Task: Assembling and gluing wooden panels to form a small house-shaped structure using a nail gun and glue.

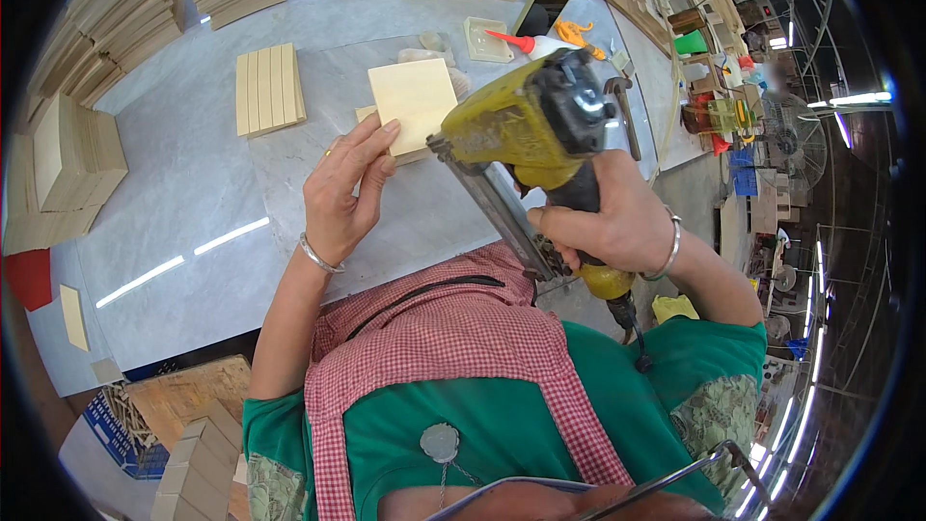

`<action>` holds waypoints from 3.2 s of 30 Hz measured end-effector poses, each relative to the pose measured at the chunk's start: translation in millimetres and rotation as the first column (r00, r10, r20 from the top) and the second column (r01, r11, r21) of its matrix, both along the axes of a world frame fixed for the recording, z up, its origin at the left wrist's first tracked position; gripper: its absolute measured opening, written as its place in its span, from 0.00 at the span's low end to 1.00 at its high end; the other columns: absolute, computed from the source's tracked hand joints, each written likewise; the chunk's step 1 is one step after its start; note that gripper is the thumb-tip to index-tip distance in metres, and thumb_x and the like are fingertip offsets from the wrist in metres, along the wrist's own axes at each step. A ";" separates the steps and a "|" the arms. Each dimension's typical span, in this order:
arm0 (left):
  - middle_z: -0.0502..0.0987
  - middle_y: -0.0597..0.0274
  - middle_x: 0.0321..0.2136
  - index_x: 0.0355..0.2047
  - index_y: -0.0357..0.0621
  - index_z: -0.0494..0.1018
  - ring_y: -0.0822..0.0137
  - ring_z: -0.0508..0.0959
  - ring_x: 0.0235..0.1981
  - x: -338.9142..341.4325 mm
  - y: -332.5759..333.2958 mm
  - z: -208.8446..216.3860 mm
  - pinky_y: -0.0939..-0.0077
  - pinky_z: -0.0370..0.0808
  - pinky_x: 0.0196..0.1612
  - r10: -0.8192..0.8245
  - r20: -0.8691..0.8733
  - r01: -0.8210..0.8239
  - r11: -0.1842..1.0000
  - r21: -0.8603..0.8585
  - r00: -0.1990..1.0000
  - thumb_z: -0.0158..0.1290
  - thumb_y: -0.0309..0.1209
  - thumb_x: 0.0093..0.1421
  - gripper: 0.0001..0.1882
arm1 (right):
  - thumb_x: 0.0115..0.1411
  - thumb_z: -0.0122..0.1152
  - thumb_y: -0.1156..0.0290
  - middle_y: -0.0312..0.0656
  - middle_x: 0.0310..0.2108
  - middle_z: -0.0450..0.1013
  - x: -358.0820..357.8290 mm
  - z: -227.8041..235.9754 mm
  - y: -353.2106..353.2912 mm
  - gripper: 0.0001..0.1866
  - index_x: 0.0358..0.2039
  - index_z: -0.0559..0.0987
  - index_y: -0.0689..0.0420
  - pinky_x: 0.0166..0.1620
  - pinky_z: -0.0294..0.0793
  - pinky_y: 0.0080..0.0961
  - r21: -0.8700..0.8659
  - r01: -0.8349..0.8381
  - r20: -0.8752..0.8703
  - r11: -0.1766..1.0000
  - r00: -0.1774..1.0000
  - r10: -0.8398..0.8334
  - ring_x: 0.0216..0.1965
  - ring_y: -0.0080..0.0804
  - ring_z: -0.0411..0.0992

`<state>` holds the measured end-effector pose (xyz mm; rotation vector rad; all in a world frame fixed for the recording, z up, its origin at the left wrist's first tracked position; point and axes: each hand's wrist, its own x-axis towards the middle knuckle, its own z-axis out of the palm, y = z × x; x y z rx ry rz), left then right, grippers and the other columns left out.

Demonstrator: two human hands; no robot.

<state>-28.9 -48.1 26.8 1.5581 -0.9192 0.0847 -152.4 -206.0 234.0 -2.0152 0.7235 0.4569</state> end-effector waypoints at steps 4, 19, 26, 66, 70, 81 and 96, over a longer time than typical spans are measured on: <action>0.78 0.50 0.44 0.46 0.44 0.76 0.63 0.79 0.33 0.8 -0.9 -1.1 0.74 0.75 0.39 0.007 0.006 -0.007 1.000 -0.015 1.000 0.57 0.20 0.53 0.19 | 0.51 0.58 0.74 0.36 0.14 0.70 2.3 2.1 4.2 0.10 0.33 0.72 0.66 0.19 0.66 0.21 -0.011 -0.042 0.013 0.999 0.999 0.042 0.14 0.19 0.68; 0.74 0.47 0.48 0.51 0.44 0.73 0.64 0.78 0.33 1.3 4.6 1.1 0.76 0.77 0.36 -0.071 -0.031 0.069 0.997 -0.047 0.997 0.49 0.12 0.47 0.29 | 0.51 0.59 0.73 0.36 0.12 0.69 17.6 -1.8 10.6 0.08 0.28 0.75 0.64 0.19 0.67 0.19 -0.039 -0.144 -0.008 0.989 0.990 0.144 0.14 0.17 0.68; 0.73 0.48 0.51 0.52 0.44 0.72 0.65 0.76 0.31 5.1 5.2 1.2 0.77 0.78 0.31 -0.097 0.016 0.098 0.994 -0.047 0.995 0.43 0.10 0.40 0.35 | 0.42 0.57 0.66 0.57 0.17 0.69 24.0 -3.6 1.7 0.16 0.25 0.73 0.68 0.28 0.70 0.38 -0.317 -0.383 0.101 0.868 0.896 0.432 0.20 0.54 0.70; 0.66 0.47 0.53 0.53 0.41 0.67 0.60 0.75 0.44 -31.4 51.5 0.9 0.71 0.78 0.41 0.186 -0.289 -0.013 0.859 0.512 0.939 0.59 0.24 0.51 0.27 | 0.53 0.59 0.47 0.58 0.36 0.76 -56.0 -201.1 -197.2 0.41 0.57 0.61 0.64 0.39 0.75 0.40 -0.846 0.051 -0.090 0.531 0.967 -0.237 0.36 0.53 0.76; 0.57 0.49 0.61 0.56 0.44 0.66 0.55 0.68 0.55 -25.5 48.4 15.8 0.70 0.76 0.43 0.061 -0.030 -0.036 0.848 0.529 0.998 0.63 0.25 0.46 0.34 | 0.53 0.59 0.45 0.50 0.33 0.77 -46.0 -173.8 -223.5 0.35 0.52 0.71 0.61 0.39 0.75 0.37 -0.807 0.193 0.125 0.558 0.980 -0.158 0.34 0.48 0.76; 0.64 0.43 0.55 0.32 0.40 0.72 0.49 0.68 0.54 -28.1 28.6 6.3 0.62 0.76 0.49 0.113 0.023 -0.111 0.880 0.462 0.993 0.61 0.18 0.44 0.15 | 0.46 0.68 0.43 0.45 0.41 0.73 39.3 -214.2 -331.3 0.38 0.49 0.74 0.60 0.50 0.68 0.24 -0.255 0.288 0.270 0.923 0.938 -0.218 0.45 0.32 0.71; 0.74 0.59 0.29 0.31 0.41 0.74 0.57 0.70 0.34 -15.0 -53.3 45.0 0.67 0.64 0.39 -0.198 0.129 0.063 0.745 0.664 0.972 0.57 0.28 0.52 0.07 | 0.53 0.66 0.63 0.48 0.46 0.71 15.6 -188.2 -285.6 0.27 0.51 0.69 0.61 0.49 0.72 0.39 0.291 0.377 0.584 0.879 0.658 -0.476 0.47 0.43 0.72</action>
